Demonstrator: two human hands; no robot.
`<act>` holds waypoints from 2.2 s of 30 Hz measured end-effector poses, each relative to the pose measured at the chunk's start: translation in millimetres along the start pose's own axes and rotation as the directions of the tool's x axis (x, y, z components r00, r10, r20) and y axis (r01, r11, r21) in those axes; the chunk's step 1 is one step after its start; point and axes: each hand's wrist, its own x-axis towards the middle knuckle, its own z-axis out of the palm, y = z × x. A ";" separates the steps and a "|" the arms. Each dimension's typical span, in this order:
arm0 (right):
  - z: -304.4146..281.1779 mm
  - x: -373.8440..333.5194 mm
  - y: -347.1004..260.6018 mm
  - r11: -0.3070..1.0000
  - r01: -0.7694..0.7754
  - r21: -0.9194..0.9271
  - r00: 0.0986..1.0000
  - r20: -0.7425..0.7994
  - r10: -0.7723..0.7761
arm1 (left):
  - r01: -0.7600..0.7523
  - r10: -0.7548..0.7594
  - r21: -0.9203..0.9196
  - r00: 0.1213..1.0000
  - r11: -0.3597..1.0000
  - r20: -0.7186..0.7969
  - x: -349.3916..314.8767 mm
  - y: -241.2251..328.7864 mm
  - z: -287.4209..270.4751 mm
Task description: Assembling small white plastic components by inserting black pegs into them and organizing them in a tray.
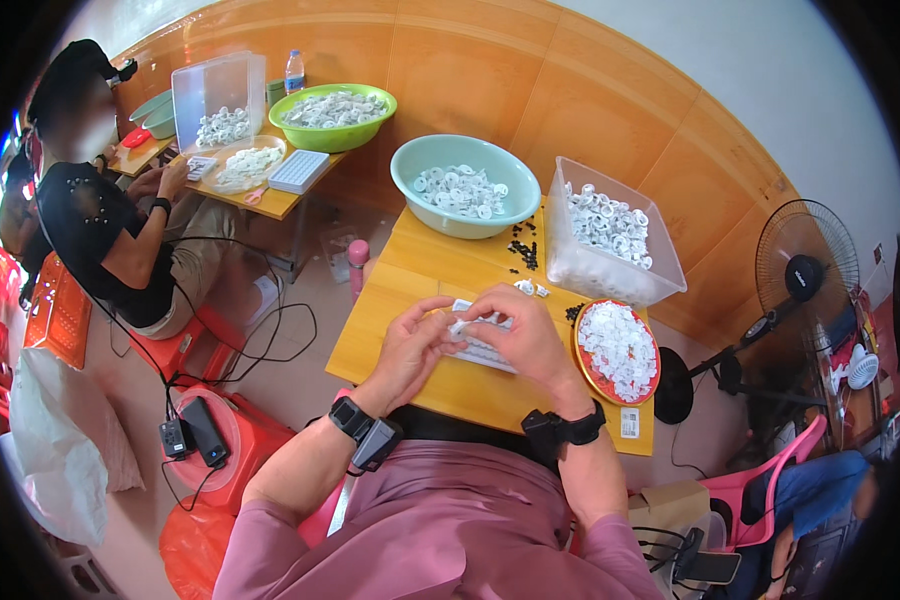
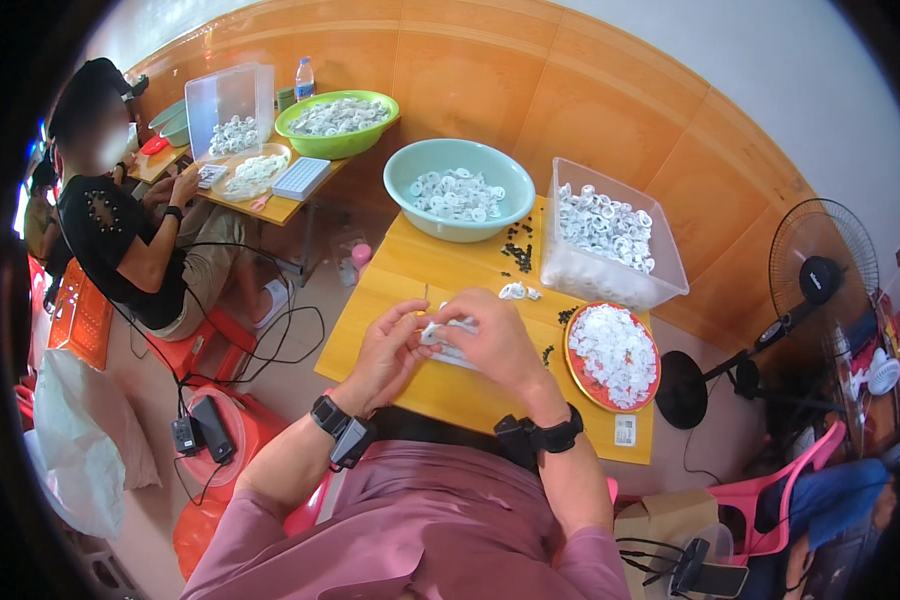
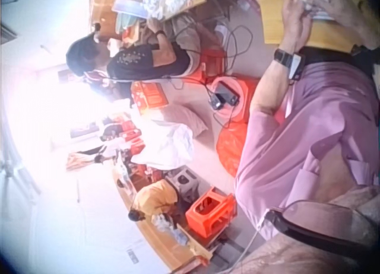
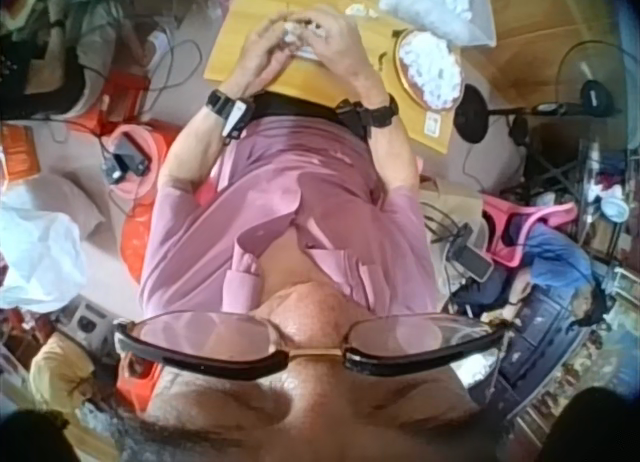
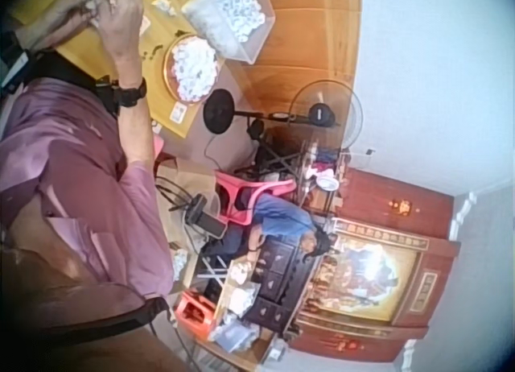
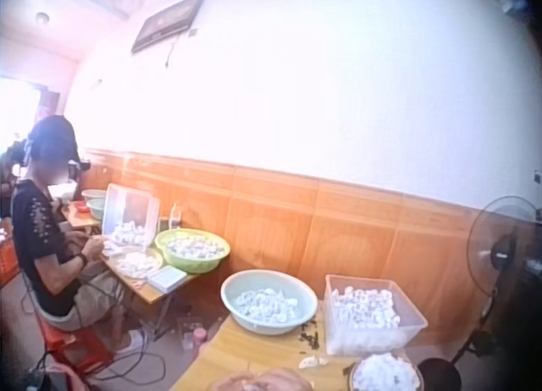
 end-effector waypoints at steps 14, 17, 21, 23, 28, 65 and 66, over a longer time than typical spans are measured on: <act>-81.4 75.9 93.4 0.928 -0.177 -0.329 0.967 -0.232 0.102 | -0.106 0.150 0.165 0.948 0.981 -0.280 5.7 9.4 0.9; -70.8 56.5 121.6 0.815 -0.211 -0.539 0.970 -0.014 0.241 | -0.151 0.191 0.164 0.946 0.975 -0.264 22.0 19.4 10.7; -48.4 37.3 124.4 0.765 -0.235 -0.600 0.955 0.006 0.298 | -0.269 0.308 0.273 0.945 0.924 -0.109 67.0 56.1 33.8; -40.0 33.1 133.0 0.795 -0.123 -0.594 0.988 0.006 0.157 | -0.289 0.312 0.267 0.949 0.919 -0.049 79.1 60.4 41.2; -30.6 22.4 146.9 0.794 -0.047 -0.606 0.991 0.070 0.112 | -0.186 0.115 -0.309 0.965 0.933 -0.234 69.5 30.0 41.0; -19.2 -25.3 57.3 0.910 -0.316 0.270 0.938 -0.057 0.343 | 0.190 -0.189 -0.011 0.981 0.982 0.043 33.4 -21.2 24.0; -19.6 -24.6 54.8 0.922 -0.295 0.253 0.945 -0.063 0.320 | 0.216 -0.216 0.010 0.976 0.976 0.036 34.0 -20.4 22.0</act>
